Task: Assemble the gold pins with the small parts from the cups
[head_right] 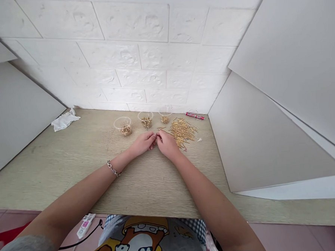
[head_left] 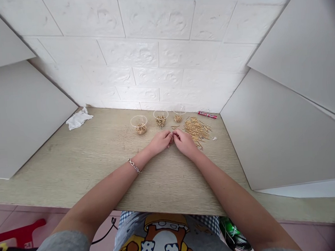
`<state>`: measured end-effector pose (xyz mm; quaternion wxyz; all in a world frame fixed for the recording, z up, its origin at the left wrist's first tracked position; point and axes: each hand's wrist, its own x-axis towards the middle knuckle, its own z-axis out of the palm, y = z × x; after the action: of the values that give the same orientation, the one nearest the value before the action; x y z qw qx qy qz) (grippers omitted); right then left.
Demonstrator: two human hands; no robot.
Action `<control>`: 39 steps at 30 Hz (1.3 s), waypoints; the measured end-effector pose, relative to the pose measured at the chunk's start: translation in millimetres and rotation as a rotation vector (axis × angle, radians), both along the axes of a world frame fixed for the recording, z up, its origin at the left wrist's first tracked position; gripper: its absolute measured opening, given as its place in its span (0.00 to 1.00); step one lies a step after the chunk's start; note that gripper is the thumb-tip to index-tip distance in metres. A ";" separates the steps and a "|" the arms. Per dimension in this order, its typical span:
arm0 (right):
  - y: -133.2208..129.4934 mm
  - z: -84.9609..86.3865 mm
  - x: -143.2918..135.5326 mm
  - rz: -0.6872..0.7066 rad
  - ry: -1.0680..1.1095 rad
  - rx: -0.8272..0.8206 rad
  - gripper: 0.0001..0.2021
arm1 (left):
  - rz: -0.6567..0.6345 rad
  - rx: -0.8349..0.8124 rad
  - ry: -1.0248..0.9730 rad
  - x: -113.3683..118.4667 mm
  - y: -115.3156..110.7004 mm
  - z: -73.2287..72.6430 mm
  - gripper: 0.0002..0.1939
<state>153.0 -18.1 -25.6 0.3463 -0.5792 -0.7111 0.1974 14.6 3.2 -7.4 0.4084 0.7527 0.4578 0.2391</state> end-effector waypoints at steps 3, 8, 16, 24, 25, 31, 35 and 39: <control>0.1 -0.3 -0.1 0.004 0.001 0.015 0.08 | -0.001 -0.017 -0.022 0.0 -0.9 1.3 0.15; -1.1 0.8 -0.6 0.010 0.030 0.023 0.08 | -0.012 -0.082 -0.075 -0.3 0.5 1.2 0.14; -2.3 3.0 -1.5 -0.015 0.112 0.027 0.08 | -0.060 -0.157 -0.119 -1.1 2.1 1.6 0.15; -2.1 2.2 -1.1 0.011 0.126 0.030 0.08 | -0.052 -0.219 -0.121 -0.6 1.0 5.3 0.16; -2.0 2.0 -1.1 0.015 0.130 0.032 0.08 | -0.053 -0.223 -0.121 -0.7 1.2 5.0 0.16; -1.1 0.6 -0.9 0.033 0.154 0.035 0.09 | -0.020 -0.247 -0.144 -0.3 1.1 2.4 0.16; -1.2 0.9 -1.3 0.016 0.142 0.053 0.09 | -0.010 -0.251 -0.148 0.5 0.6 2.0 0.16; -1.6 1.4 -1.8 0.004 0.152 0.065 0.08 | -0.023 -0.226 -0.154 0.2 1.0 1.4 0.17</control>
<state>151.2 -19.7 -24.3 0.4176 -0.5497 -0.6899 0.2180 14.7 4.2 -6.0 0.5274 0.6865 0.4402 0.2383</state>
